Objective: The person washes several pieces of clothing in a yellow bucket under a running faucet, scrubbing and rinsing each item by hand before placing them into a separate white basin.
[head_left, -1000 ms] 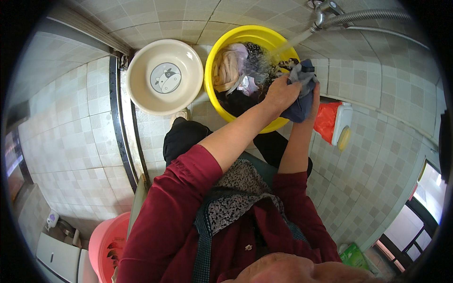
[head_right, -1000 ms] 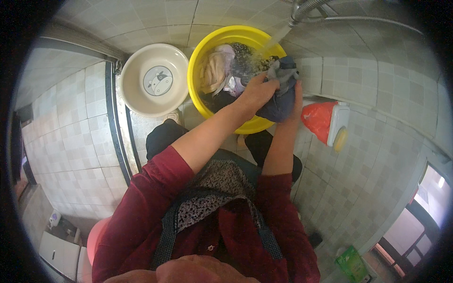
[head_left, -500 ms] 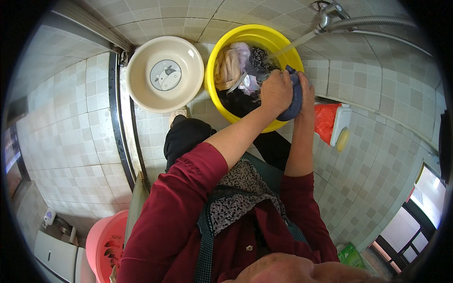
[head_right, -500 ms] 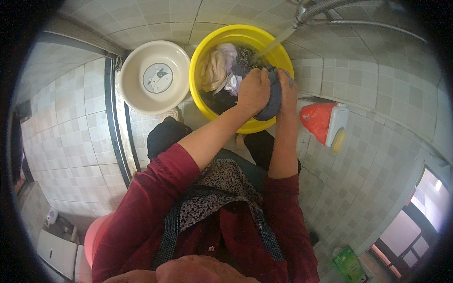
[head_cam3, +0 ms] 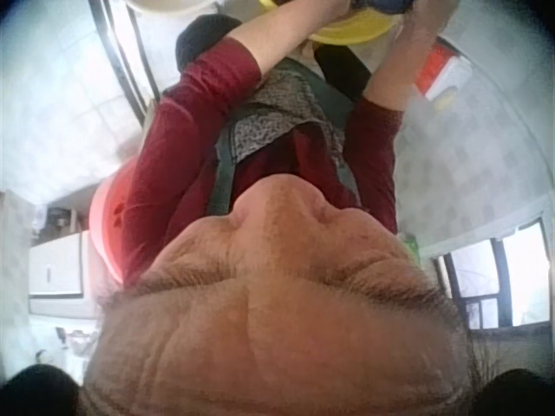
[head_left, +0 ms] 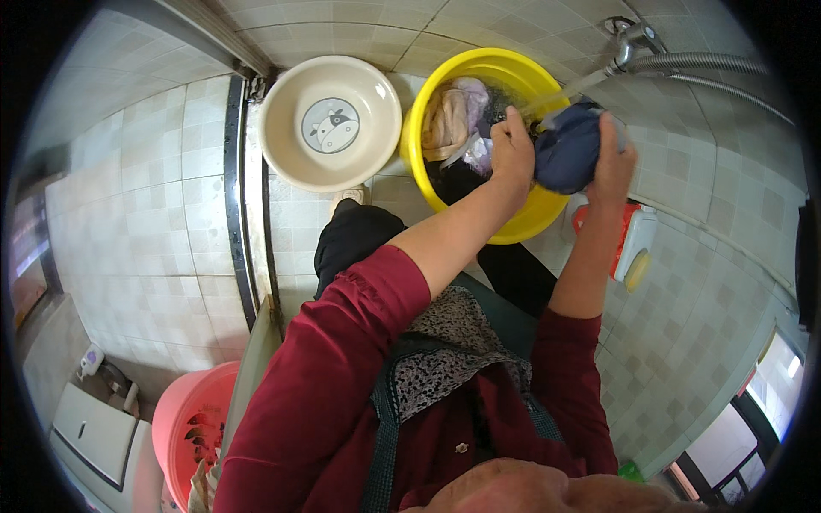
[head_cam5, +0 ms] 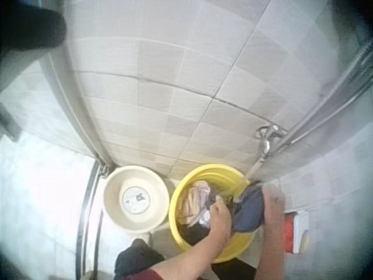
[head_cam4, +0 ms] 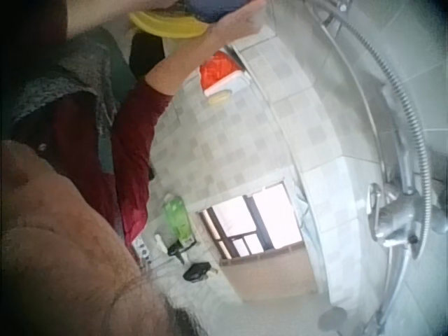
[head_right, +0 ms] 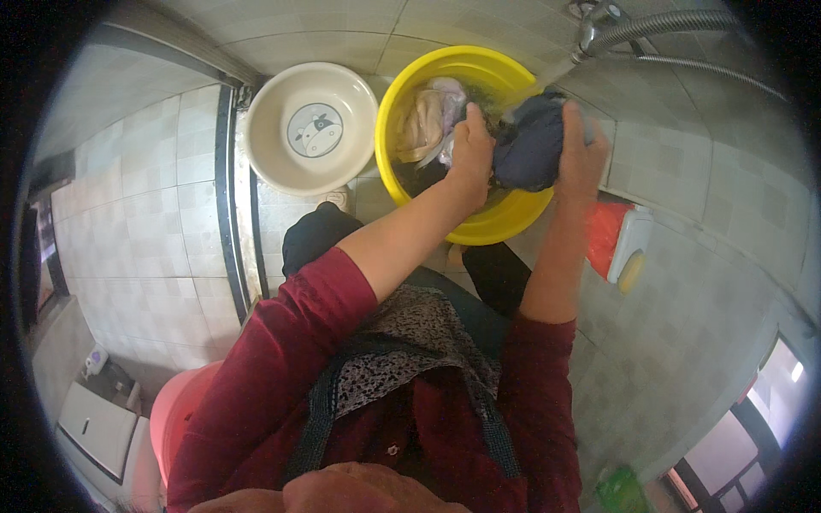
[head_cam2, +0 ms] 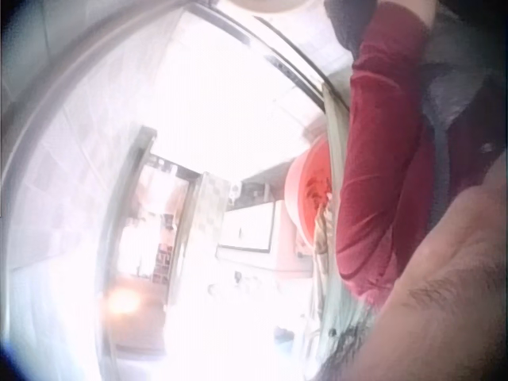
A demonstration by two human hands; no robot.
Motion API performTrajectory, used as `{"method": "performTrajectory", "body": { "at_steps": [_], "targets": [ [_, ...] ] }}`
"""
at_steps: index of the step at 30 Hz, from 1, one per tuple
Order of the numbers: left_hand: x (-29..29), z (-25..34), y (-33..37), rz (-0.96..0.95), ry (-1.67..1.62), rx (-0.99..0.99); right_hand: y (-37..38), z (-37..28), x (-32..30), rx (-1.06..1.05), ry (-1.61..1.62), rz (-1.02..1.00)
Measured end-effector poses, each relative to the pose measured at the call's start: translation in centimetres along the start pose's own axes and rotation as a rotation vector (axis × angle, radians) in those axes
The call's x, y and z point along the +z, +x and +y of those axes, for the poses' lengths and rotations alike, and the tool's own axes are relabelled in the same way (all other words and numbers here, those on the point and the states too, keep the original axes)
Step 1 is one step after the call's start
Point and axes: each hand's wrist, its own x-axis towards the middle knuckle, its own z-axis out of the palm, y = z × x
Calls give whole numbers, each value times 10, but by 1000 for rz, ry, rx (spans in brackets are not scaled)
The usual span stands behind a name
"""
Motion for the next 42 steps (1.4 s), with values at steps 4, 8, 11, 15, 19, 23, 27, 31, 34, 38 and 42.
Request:
{"method": "performTrajectory", "body": {
  "at_steps": [4,8,11,15,19,23,27,31,34,38,42],
  "targets": [
    [-14,6,1,-210,-11,-138,-28,-67,27,-336,12,-44],
    [-5,-13,0,-211,98,24,-54,-96,72,-536,-196,-287],
    [-9,-31,11,-316,-23,212,-54,-82,86,-556,-247,-548],
    [-8,-10,1,-173,186,85,-31,-61,60,-425,-186,-444],
    [-9,4,-16,-207,281,30,-4,-10,15,-169,-215,-395],
    [-8,-17,-2,-130,378,173,5,64,-6,-153,-376,-380],
    [-9,-17,1,-42,463,245,2,101,-8,-321,-636,-414],
    [-10,-21,4,-95,510,286,5,111,0,-431,-619,-602],
    [-8,-22,1,-30,560,465,4,115,17,-248,-405,-731],
    [-1,-26,2,71,568,637,-16,132,76,-641,-658,-576],
    [3,-26,2,-50,525,490,-42,169,125,-706,-905,-592]
  ]
}}
